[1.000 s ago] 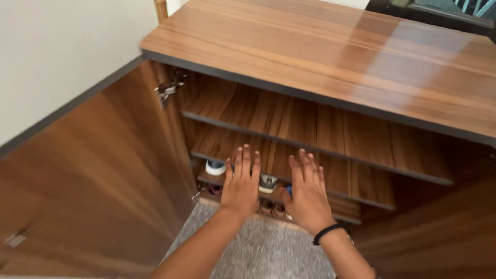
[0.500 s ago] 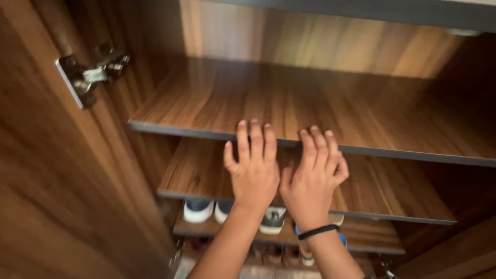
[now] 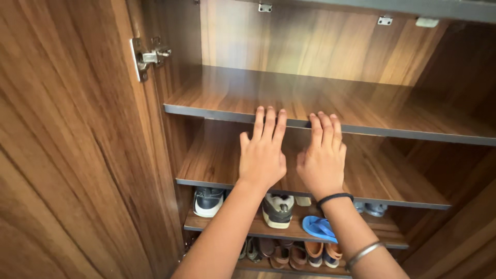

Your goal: The person repeatedly takes pairs of shoes and sandals from a wooden shoe cabinet and places them on the tiled floor near a parked car. The person handles formal shoes, flip-flops, and sneakers one by one, moving them from the cabinet shelves to the floor.

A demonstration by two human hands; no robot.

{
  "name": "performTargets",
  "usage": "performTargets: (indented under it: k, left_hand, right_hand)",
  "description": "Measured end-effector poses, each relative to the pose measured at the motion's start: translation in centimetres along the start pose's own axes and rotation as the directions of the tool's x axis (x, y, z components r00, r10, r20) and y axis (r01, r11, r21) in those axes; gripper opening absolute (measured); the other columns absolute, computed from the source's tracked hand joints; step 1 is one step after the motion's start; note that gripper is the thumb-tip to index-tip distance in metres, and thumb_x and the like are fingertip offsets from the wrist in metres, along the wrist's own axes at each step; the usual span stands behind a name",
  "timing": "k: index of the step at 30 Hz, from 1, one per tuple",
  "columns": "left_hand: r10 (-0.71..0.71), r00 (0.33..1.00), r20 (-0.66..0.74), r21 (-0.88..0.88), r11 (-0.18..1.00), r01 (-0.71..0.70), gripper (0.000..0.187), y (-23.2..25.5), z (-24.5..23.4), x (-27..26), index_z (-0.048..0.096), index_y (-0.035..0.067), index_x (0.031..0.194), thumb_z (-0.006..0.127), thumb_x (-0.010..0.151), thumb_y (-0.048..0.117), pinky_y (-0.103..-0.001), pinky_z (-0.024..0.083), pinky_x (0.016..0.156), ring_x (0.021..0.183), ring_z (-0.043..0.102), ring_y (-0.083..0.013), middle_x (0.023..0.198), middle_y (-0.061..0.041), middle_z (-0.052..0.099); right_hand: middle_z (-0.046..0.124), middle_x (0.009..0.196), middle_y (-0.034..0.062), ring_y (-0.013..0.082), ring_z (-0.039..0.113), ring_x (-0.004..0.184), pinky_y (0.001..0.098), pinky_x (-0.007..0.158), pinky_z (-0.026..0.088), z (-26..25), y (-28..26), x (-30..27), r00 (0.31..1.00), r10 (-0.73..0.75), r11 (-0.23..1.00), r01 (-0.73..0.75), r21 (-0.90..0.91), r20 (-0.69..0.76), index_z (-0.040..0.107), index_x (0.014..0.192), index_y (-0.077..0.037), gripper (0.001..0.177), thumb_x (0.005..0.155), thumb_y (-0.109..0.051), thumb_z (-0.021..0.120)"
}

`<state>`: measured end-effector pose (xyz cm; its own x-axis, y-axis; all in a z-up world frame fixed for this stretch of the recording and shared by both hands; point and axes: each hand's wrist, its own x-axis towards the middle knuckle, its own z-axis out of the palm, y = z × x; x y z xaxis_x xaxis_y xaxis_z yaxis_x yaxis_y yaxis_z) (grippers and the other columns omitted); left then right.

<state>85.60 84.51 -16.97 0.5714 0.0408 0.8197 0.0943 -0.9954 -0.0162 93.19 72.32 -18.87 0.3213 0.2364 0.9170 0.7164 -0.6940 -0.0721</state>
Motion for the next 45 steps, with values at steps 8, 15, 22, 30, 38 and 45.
performTargets:
  k: [8, 15, 22, 30, 38, 45]
  left_hand:
    - [0.024, 0.998, -0.051, 0.016, 1.000, -0.023, 0.097, -0.9, 3.0, -2.0, 0.023, 0.011, 0.161, 0.069, 0.076, 0.015, -0.059, 0.037, 0.110, 0.157, 0.015, -0.0337, 0.169, -0.017, 0.018]
    - [-0.075, 0.990, 0.120, 0.078, 0.995, 0.066, 0.088, -7.1, 5.2, -11.8, 0.019, 0.005, 0.157, 0.063, 0.084, 0.029, -0.059, 0.016, 0.117, 0.152, 0.012, -0.0336, 0.166, -0.018, 0.011]
    - [-0.313, 0.737, 0.599, 0.359, 0.928, 0.102, 0.102, -9.8, 4.8, -14.2, 0.001, 0.007, 0.162, 0.064, 0.087, 0.035, -0.059, -0.002, 0.122, 0.157, -0.007, -0.0315, 0.169, -0.017, -0.001]
    - [-0.418, 0.617, 0.667, 0.477, 0.876, 0.077, 0.114, -8.8, 5.9, -12.8, -0.012, 0.004, 0.162, 0.067, 0.084, 0.032, -0.066, -0.007, 0.118, 0.154, -0.015, -0.0436, 0.168, -0.026, -0.009]
    - [-0.449, 0.482, 0.752, 0.473, 0.878, 0.081, 0.125, -8.7, 5.1, -12.2, -0.018, 0.006, 0.162, 0.073, 0.081, 0.035, -0.065, -0.008, 0.117, 0.154, -0.020, -0.0438, 0.168, -0.027, -0.017]
    - [-0.487, 0.522, 0.700, 0.509, 0.853, 0.113, 0.121, -8.7, 6.2, -12.4, -0.016, 0.010, 0.162, 0.070, 0.083, 0.042, -0.066, -0.008, 0.117, 0.154, -0.020, -0.0432, 0.168, -0.025, -0.018]
  right_hand:
    - [0.037, 0.157, 0.0199, 0.0439, 0.025, 0.153, 0.0539, 0.106, 0.043, 2.5, -0.4, -0.6, 0.997, 0.007, 0.996, -0.014, -0.093, -0.081, 0.035, 0.153, 0.000, 0.091, 0.069, -0.008, 0.069]
    - [0.030, 0.160, 0.0262, 0.0506, 0.020, 0.154, 0.0551, 0.106, 0.045, 1.9, -0.1, -0.4, 0.999, -0.049, 0.996, 0.047, -0.081, -0.018, 0.028, 0.156, 0.005, 0.099, 0.068, -0.007, 0.072]
    - [0.021, 0.160, 0.0307, 0.0546, 0.014, 0.150, 0.0615, 0.120, 0.032, 1.5, 0.2, -0.3, 0.995, -0.097, 0.995, 0.097, -0.016, 0.025, 0.025, 0.154, 0.011, 0.104, 0.062, -0.005, 0.071]
    - [0.068, 0.106, 0.0063, 0.0290, 0.067, 0.095, 0.0399, 0.084, 0.053, 4.3, -3.8, -14.0, 0.911, -0.267, 0.844, 0.063, 0.533, 0.314, 0.068, 0.093, -0.011, 0.017, 0.085, -0.001, 0.058]
    - [0.052, 0.129, 0.0244, 0.0427, 0.049, 0.121, 0.0499, 0.101, 0.044, 15.7, -7.6, -16.4, 0.819, -0.126, 0.941, -0.081, 0.330, 0.560, 0.044, 0.138, 0.002, 0.073, 0.072, -0.012, 0.072]
    - [0.051, 0.132, 0.0250, 0.0453, 0.048, 0.123, 0.0504, 0.102, 0.045, 17.3, -7.5, -15.8, 0.797, -0.192, 0.910, -0.074, 0.408, 0.572, 0.045, 0.137, 0.002, 0.075, 0.069, -0.010, 0.073]
